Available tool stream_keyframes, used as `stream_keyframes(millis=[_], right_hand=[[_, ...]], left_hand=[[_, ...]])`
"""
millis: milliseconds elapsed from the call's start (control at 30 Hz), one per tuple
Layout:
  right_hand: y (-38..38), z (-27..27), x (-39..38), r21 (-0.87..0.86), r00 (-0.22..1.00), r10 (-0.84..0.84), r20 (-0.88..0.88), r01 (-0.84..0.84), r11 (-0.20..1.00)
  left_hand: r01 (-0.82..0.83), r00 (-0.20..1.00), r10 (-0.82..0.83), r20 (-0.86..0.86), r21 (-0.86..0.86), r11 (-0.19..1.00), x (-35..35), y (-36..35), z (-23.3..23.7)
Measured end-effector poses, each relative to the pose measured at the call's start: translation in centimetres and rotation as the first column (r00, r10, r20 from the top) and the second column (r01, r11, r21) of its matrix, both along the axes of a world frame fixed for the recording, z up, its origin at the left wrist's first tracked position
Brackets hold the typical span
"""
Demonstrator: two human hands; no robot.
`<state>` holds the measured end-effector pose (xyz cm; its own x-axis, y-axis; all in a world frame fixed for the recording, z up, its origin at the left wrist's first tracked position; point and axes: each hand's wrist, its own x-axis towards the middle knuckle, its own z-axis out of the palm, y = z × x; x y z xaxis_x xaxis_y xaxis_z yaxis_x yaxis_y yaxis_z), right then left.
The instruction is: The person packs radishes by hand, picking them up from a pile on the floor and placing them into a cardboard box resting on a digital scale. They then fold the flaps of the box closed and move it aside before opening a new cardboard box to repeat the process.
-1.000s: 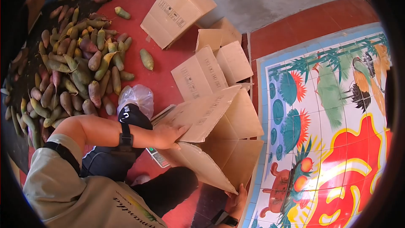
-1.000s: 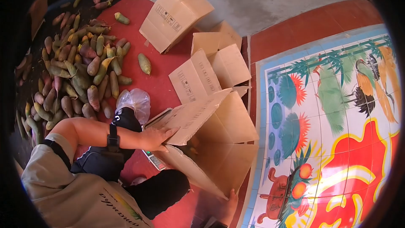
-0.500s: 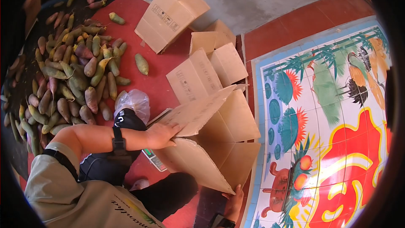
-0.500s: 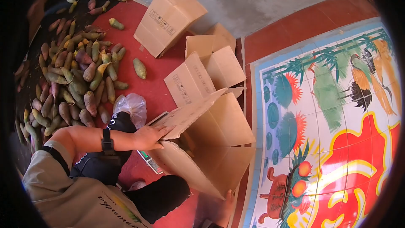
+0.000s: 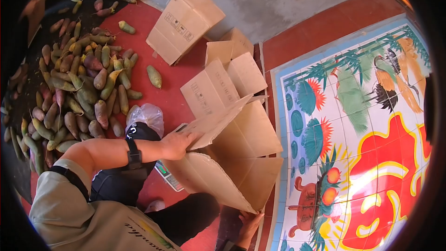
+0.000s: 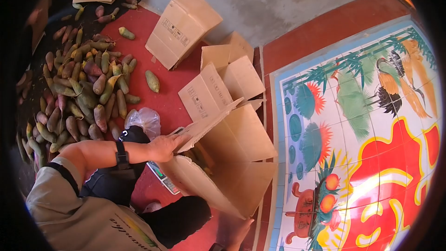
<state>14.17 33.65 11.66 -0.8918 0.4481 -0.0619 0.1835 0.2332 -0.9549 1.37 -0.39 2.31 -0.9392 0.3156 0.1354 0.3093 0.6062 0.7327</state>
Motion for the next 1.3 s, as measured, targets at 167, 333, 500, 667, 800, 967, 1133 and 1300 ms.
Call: stream_keyframes(millis=[167, 333, 500, 667, 800, 967, 1133, 1300], right_hand=[[5.3, -4.3, 2.0, 0.39, 0.994, 0.09, 0.07, -0.11, 0.914], [8.6, -9.8, 2.5, 0.516, 0.983, 0.184, 0.009, -0.163, 0.841], [8.9, -14.5, 2.5, 0.482, 0.982, 0.183, -0.056, -0.134, 0.866], [5.7, -12.8, 2.2, 0.575, 0.997, 0.078, -0.016, -0.055, 0.816], [6.4, -14.4, 1.8, 0.611, 0.986, 0.129, -0.102, -0.04, 0.791], [7.9, -16.9, 0.9, 0.655, 0.97, 0.153, -0.189, 0.009, 0.755], [8.2, -17.4, 1.2, 0.586, 0.991, 0.077, -0.11, 0.002, 0.81], [6.8, -15.6, 0.7, 0.582, 0.996, 0.078, -0.039, -0.041, 0.812]], left_hand=[[-0.115, 0.989, 0.12, -0.085, 0.053, 0.992, -0.2, 0.4, -1.0], [-0.135, 0.986, 0.144, -0.083, 0.103, 0.985, -0.3, 0.8, -1.1], [-0.136, 0.988, 0.143, -0.063, 0.11, 0.985, 0.0, 1.0, -0.2], [-0.172, 0.983, 0.175, -0.058, 0.063, 0.983, -0.7, 1.0, 0.3], [-0.197, 0.966, 0.202, -0.163, 0.046, 0.979, -1.4, 0.4, 0.4], [-0.175, 0.978, 0.177, -0.114, 0.027, 0.984, -4.0, -1.2, 1.3], [-0.175, 0.964, 0.168, -0.206, -0.017, 0.984, -10.4, -2.6, 0.4], [-0.173, 0.959, 0.151, -0.241, -0.072, 0.982, -16.8, -1.9, 0.0]])
